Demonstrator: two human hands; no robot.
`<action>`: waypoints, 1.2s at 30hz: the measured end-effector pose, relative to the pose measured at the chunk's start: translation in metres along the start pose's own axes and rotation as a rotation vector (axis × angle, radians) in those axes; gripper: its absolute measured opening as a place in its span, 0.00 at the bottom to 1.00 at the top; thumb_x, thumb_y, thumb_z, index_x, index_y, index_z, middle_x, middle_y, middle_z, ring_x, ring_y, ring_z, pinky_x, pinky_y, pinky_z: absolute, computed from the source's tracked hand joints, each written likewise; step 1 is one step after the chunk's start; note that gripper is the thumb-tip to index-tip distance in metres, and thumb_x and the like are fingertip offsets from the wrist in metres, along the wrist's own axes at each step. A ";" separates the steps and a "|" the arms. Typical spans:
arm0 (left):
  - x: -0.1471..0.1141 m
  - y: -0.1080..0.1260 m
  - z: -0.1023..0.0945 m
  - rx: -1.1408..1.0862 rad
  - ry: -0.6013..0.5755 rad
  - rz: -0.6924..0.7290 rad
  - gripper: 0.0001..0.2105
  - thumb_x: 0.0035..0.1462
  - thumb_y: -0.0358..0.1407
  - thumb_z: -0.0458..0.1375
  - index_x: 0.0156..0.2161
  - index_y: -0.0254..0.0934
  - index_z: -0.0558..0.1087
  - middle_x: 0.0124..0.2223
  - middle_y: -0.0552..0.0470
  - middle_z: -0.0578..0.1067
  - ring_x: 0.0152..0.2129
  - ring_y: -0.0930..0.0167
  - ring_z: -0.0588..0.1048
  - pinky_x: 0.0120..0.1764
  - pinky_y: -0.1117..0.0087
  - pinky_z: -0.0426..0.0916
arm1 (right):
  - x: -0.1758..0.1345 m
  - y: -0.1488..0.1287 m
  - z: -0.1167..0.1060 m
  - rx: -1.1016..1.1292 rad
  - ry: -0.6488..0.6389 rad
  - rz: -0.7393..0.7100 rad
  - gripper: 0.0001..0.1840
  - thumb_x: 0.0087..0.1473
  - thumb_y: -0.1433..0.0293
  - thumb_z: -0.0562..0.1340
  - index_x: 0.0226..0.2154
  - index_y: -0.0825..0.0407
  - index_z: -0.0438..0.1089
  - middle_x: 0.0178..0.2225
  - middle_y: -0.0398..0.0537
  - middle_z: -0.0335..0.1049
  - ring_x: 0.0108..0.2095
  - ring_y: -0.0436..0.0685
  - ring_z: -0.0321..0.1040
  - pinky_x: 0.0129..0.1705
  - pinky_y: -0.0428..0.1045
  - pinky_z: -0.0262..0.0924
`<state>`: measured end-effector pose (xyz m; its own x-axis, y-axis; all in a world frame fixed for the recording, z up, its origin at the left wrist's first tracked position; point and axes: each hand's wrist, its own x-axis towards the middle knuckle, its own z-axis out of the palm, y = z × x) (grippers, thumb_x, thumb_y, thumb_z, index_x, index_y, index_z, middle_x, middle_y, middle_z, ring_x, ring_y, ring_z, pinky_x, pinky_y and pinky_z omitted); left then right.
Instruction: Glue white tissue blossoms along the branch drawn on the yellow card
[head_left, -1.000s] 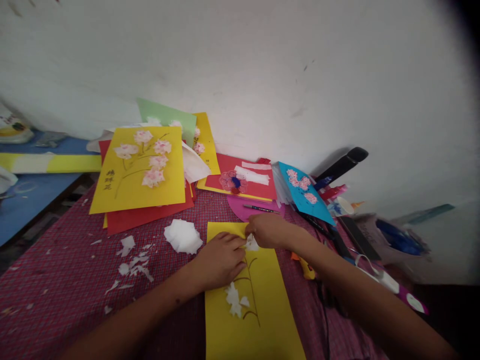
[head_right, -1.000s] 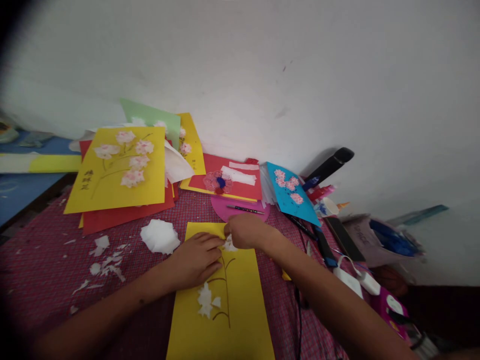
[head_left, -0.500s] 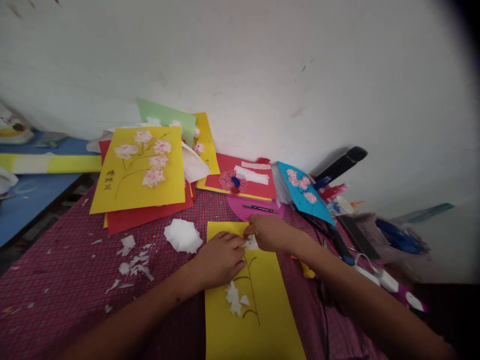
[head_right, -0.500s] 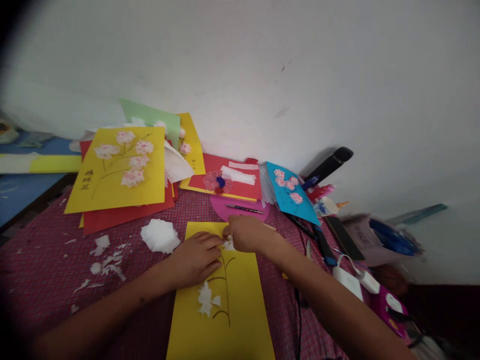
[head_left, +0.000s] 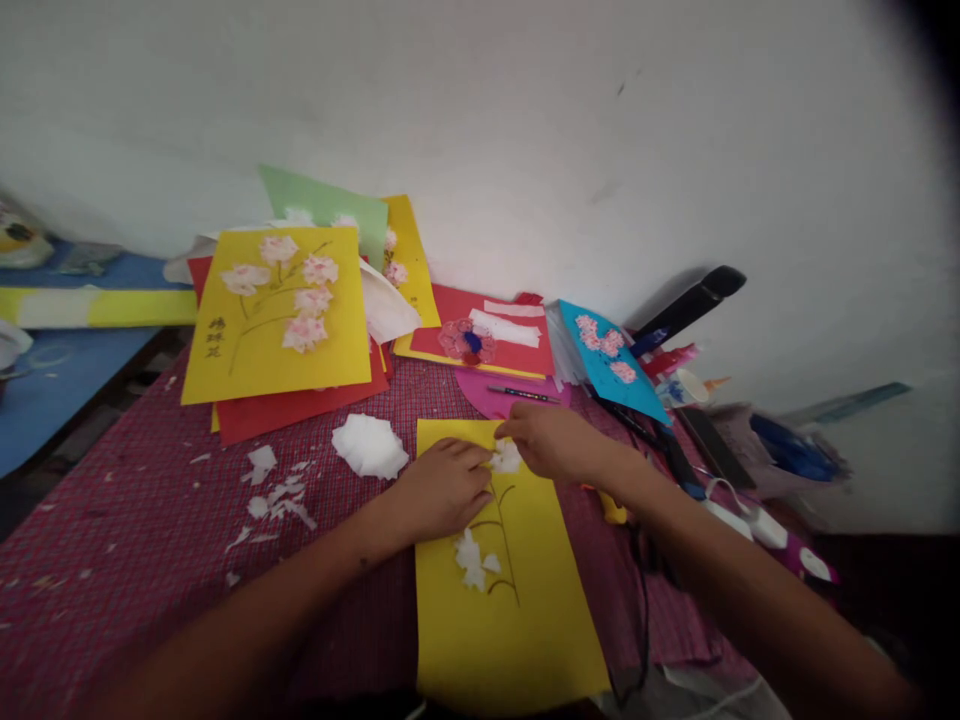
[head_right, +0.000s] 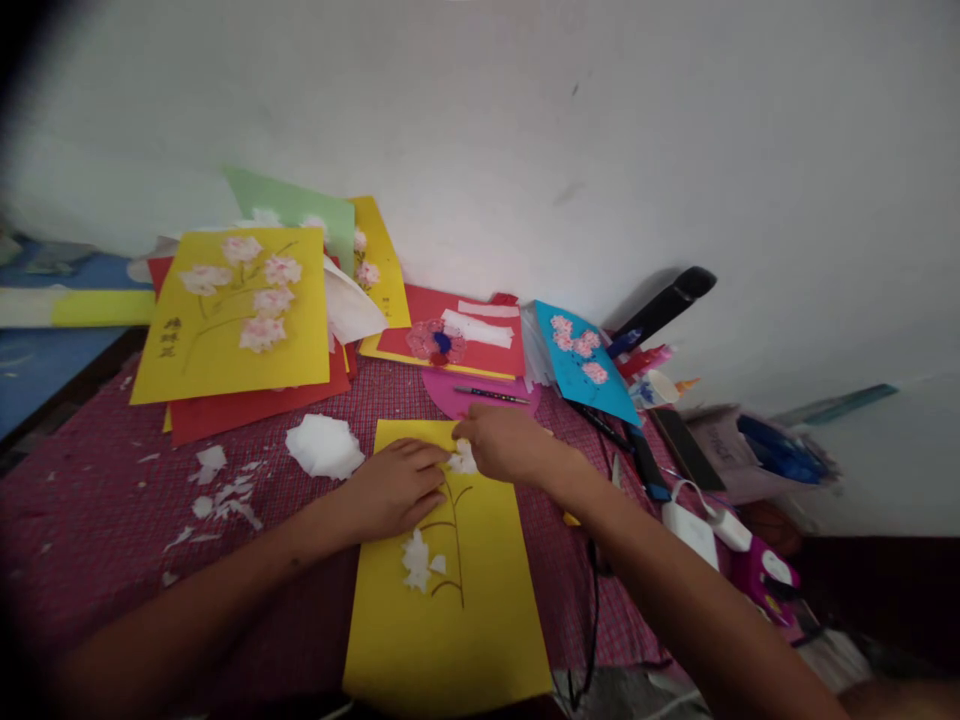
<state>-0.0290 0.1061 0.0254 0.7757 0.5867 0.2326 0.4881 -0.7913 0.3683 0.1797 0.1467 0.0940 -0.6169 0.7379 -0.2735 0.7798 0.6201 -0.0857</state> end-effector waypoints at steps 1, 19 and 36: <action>0.000 0.000 0.000 0.001 -0.003 0.004 0.08 0.62 0.36 0.54 0.38 0.34 0.73 0.48 0.44 0.74 0.48 0.61 0.71 0.53 0.57 0.63 | -0.007 -0.003 0.000 0.040 0.046 0.012 0.19 0.56 0.76 0.55 0.48 0.51 0.73 0.40 0.53 0.71 0.39 0.56 0.69 0.38 0.47 0.56; -0.001 0.000 -0.001 0.000 0.009 -0.001 0.08 0.62 0.36 0.53 0.38 0.35 0.74 0.47 0.44 0.74 0.48 0.62 0.71 0.52 0.58 0.64 | -0.073 -0.082 0.062 0.419 0.045 0.136 0.04 0.55 0.74 0.58 0.32 0.53 0.69 0.32 0.46 0.70 0.31 0.52 0.65 0.31 0.45 0.52; 0.003 -0.004 -0.006 -0.347 0.264 -0.116 0.11 0.65 0.37 0.50 0.38 0.35 0.72 0.38 0.47 0.76 0.38 0.67 0.73 0.43 0.65 0.67 | -0.017 -0.034 0.008 0.139 0.316 -0.071 0.11 0.63 0.70 0.55 0.37 0.53 0.72 0.35 0.50 0.71 0.35 0.54 0.66 0.35 0.47 0.52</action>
<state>-0.0312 0.1124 0.0296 0.5730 0.7279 0.3767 0.3677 -0.6391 0.6755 0.1640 0.1111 0.0937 -0.6559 0.7535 0.0456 0.7272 0.6470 -0.2293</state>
